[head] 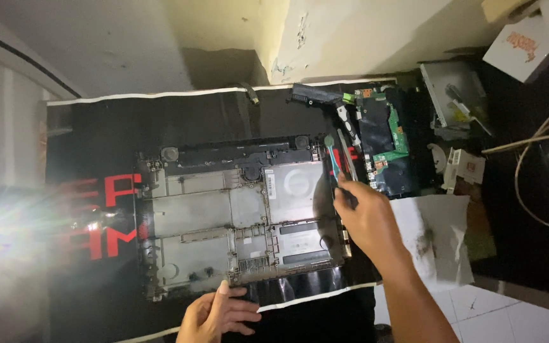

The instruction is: Cleaning the interior of a disassembled laptop chassis using a toothbrush and a paper towel to remove dust and debris.

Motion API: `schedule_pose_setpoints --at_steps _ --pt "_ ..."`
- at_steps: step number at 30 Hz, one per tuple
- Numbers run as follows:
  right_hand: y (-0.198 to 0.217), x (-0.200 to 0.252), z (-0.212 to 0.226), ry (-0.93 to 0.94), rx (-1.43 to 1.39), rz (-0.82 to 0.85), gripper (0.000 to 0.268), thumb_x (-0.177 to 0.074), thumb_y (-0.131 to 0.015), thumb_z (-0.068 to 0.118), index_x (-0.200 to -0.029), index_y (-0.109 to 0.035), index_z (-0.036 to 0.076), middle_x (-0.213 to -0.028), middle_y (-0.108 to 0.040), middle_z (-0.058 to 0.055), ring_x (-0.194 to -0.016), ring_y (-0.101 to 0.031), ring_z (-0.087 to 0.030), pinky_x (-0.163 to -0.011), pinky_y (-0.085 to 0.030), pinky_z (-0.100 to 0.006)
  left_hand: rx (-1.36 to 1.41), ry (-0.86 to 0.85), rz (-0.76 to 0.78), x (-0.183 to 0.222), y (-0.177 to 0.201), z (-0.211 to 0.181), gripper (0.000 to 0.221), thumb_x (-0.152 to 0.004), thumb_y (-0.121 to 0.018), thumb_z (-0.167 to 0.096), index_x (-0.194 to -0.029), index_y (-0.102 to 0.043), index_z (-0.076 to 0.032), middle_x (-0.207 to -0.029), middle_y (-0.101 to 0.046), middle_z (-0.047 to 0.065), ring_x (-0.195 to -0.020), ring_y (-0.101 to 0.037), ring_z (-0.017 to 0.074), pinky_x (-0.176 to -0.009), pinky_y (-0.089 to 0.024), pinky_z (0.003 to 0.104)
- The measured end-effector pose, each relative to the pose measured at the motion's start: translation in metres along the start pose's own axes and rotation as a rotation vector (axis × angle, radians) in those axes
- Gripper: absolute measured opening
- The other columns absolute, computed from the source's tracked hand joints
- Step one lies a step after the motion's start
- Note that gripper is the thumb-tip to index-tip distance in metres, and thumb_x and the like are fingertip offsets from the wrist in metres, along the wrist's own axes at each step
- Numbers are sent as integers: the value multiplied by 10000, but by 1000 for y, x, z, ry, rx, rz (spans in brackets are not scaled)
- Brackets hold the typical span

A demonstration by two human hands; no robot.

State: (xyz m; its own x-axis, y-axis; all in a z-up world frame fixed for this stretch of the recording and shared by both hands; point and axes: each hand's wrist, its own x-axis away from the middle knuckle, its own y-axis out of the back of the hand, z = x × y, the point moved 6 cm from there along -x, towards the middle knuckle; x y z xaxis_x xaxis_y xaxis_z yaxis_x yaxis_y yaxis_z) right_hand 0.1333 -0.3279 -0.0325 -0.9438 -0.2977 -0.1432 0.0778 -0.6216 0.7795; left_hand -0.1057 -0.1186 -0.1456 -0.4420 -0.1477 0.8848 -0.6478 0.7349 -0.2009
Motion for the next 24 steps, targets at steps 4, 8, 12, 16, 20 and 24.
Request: schedule_pose_setpoints --at_steps 4,8,12,16,20,24 --pt "9 1 10 -21 43 -61 301 -858 -721 70 -1145 -746 -18 -947 -791 -114 -650 -647 -203 -601 -507 -318 61 -47 44 -7 5 8 497 -1024 -491 -161 -1145 -584 312 -847 -713 533 -709 -729 588 -565 -577 562" --pt "8 1 0 -208 -72 46 309 -868 -721 147 -1149 -745 21 -804 -765 -84 -601 -595 -160 -561 -488 -289 17 -34 23 -1 0 0 509 -1035 -478 -171 -1157 -589 311 -862 -724 525 -722 -738 579 -584 -593 561" --pt "-7 3 -12 -87 -18 67 281 -872 -711 141 -1125 -741 22 -792 -761 -84 -498 -532 -143 -449 -415 -286 29 -51 23 2 1 0 508 -1036 -478 -156 -1147 -593 326 -851 -723 533 -707 -736 584 -569 -589 559" --pt "1 6 -2 -119 -82 37 296 -858 -731 124 -1123 -736 -9 -821 -787 -84 -621 -657 -160 -571 -521 -281 28 -37 10 3 1 0 504 -1025 -501 -157 -1157 -591 321 -862 -722 530 -724 -734 587 -584 -583 559" --pt "-4 6 -4 -91 -71 -5 286 -877 -725 116 -1139 -724 1 -928 -793 -90 -656 -664 -166 -600 -528 -283 13 -54 17 2 0 0 507 -1033 -485 -163 -1146 -589 320 -851 -727 521 -704 -736 572 -577 -591 547" --pt "3 10 8 -32 7 -38 290 -871 -729 106 -1144 -739 9 -913 -798 -80 -481 -522 -151 -465 -437 -297 -14 -37 -3 10 -4 -10 505 -1037 -483 -165 -1154 -590 314 -851 -729 514 -716 -745 561 -589 -611 548"
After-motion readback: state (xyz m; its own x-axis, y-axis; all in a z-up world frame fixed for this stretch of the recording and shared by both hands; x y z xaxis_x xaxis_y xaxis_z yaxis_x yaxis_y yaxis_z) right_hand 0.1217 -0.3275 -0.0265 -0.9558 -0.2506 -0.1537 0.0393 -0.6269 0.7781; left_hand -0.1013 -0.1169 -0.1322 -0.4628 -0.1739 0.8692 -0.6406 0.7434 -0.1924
